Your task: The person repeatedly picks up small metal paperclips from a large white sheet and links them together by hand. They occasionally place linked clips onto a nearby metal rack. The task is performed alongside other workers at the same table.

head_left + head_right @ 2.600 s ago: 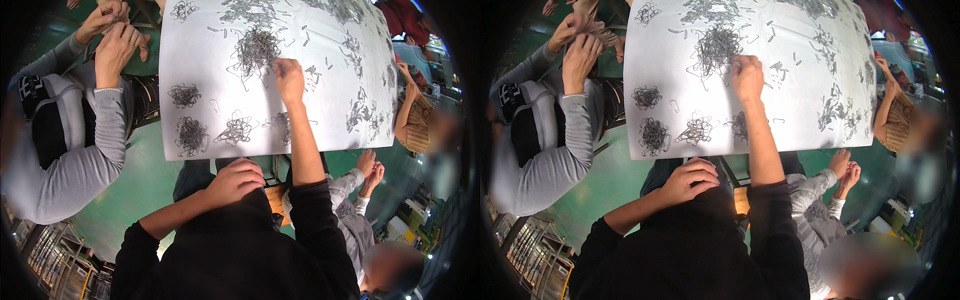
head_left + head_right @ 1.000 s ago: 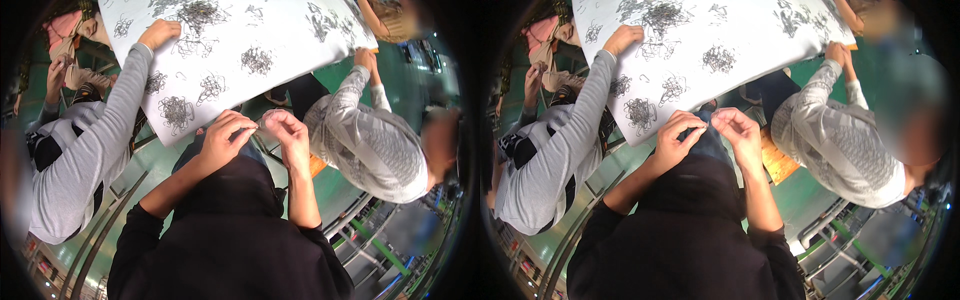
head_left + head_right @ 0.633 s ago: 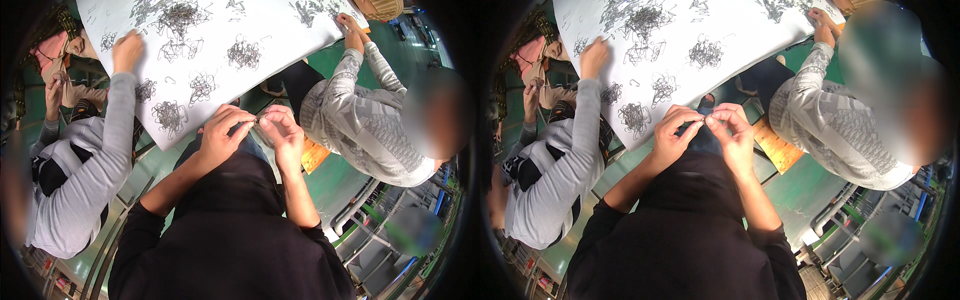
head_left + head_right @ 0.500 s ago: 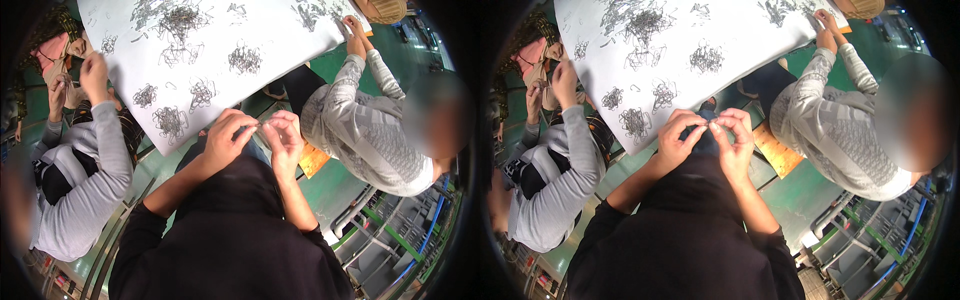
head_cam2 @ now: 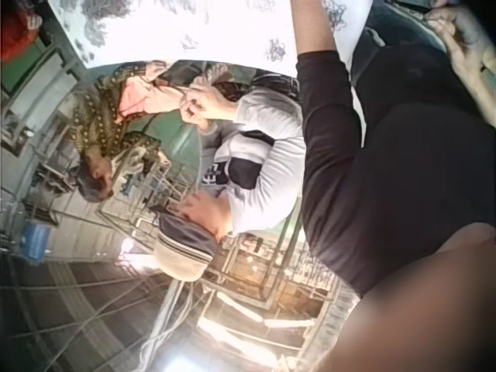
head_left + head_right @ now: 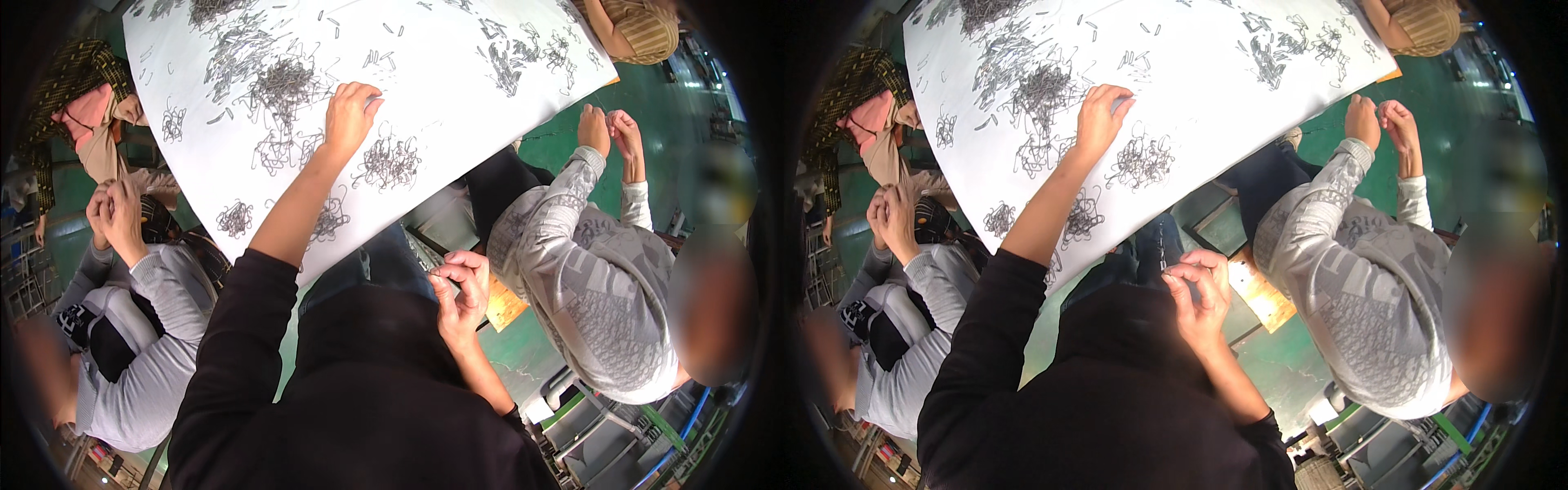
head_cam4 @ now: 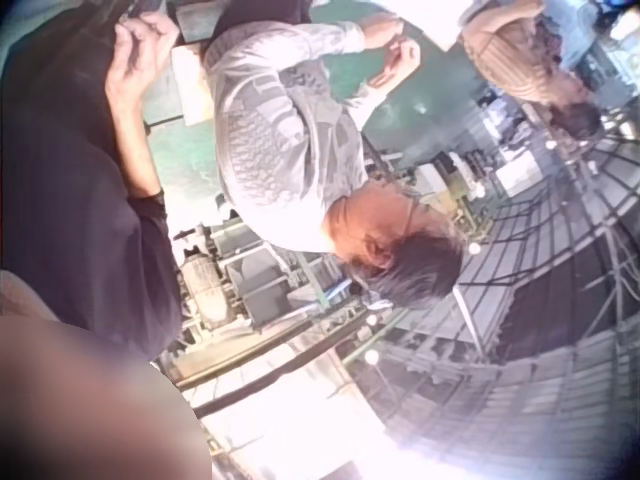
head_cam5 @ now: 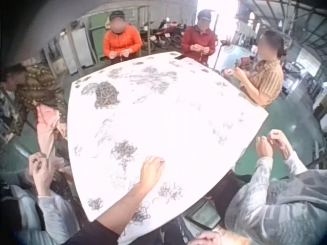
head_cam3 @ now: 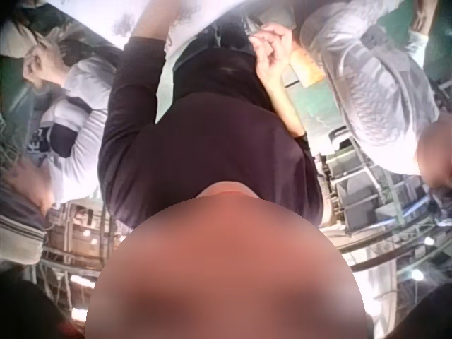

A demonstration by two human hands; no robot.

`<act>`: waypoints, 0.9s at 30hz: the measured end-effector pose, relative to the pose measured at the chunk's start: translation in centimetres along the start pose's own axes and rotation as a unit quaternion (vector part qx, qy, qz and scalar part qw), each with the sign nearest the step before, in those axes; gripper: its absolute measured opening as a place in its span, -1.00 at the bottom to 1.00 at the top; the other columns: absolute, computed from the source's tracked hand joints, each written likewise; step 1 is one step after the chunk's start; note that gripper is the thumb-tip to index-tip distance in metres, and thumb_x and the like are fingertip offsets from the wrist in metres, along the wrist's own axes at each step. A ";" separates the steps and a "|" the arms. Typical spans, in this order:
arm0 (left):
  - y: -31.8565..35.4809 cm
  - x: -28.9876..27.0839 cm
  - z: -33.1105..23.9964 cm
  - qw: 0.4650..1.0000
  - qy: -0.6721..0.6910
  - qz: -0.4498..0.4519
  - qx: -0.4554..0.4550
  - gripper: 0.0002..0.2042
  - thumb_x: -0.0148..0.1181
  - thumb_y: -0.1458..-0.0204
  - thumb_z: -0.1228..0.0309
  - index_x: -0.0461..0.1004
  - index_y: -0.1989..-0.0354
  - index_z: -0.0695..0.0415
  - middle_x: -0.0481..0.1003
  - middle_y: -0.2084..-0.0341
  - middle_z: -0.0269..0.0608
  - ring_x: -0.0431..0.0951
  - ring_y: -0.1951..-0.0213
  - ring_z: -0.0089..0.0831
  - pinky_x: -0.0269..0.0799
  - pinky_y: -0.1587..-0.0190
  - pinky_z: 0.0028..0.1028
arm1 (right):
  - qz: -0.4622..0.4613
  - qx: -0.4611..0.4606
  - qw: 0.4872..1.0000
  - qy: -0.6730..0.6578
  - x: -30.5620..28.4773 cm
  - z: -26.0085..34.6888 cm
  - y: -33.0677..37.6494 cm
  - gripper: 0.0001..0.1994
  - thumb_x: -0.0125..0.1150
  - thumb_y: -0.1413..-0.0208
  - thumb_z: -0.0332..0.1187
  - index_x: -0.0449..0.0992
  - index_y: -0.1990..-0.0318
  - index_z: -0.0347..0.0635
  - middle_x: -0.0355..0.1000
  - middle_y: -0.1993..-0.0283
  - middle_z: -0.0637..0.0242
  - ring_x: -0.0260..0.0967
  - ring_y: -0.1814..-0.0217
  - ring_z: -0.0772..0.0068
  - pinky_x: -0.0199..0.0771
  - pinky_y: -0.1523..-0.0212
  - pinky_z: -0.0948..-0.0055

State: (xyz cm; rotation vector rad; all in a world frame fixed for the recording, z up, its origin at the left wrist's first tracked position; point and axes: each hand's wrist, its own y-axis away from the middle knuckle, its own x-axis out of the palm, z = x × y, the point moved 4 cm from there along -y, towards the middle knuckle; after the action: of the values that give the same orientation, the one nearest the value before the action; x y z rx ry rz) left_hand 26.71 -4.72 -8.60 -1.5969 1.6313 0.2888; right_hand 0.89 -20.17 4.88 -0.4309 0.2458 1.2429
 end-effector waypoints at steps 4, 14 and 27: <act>-1.7 1.9 1.1 0.992 -0.103 0.075 0.024 -0.88 0.24 0.00 0.37 0.50 0.33 0.11 0.51 0.37 -0.26 0.46 0.21 -0.24 0.40 0.13 -0.30 | 0.005 0.010 1.000 0.002 -0.2 -0.6 -1.0 -0.90 0.34 0.08 -0.54 0.53 0.38 -0.25 0.35 0.22 0.23 0.37 0.17 0.31 0.39 0.18 0.40; 2.0 -1.4 1.7 0.988 -0.080 0.030 -0.132 -0.89 0.18 -0.07 0.35 0.50 0.30 0.09 0.52 0.35 -0.24 0.47 0.21 -0.24 0.42 0.17 -0.28 | 0.009 0.025 1.000 -0.011 1.5 -2.1 0.4 -0.89 0.34 0.07 -0.55 0.55 0.36 -0.22 0.36 0.20 0.25 0.34 0.15 0.34 0.36 0.17 0.43; 2.0 -0.1 -0.4 0.988 -0.030 0.070 -0.133 -0.86 0.24 -0.02 0.43 0.51 0.26 0.15 0.55 0.34 -0.14 0.55 0.27 -0.23 0.44 0.20 -0.27 | 0.015 -0.014 1.000 -0.006 4.5 -0.3 4.1 -0.89 0.34 0.10 -0.56 0.54 0.38 -0.23 0.38 0.23 0.27 0.33 0.17 0.30 0.35 0.16 0.39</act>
State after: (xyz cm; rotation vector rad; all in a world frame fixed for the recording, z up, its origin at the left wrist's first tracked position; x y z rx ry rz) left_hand 24.75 -4.57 -9.05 -1.6509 1.7168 0.6453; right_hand -1.63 -15.37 2.03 -0.4446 0.2253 1.2799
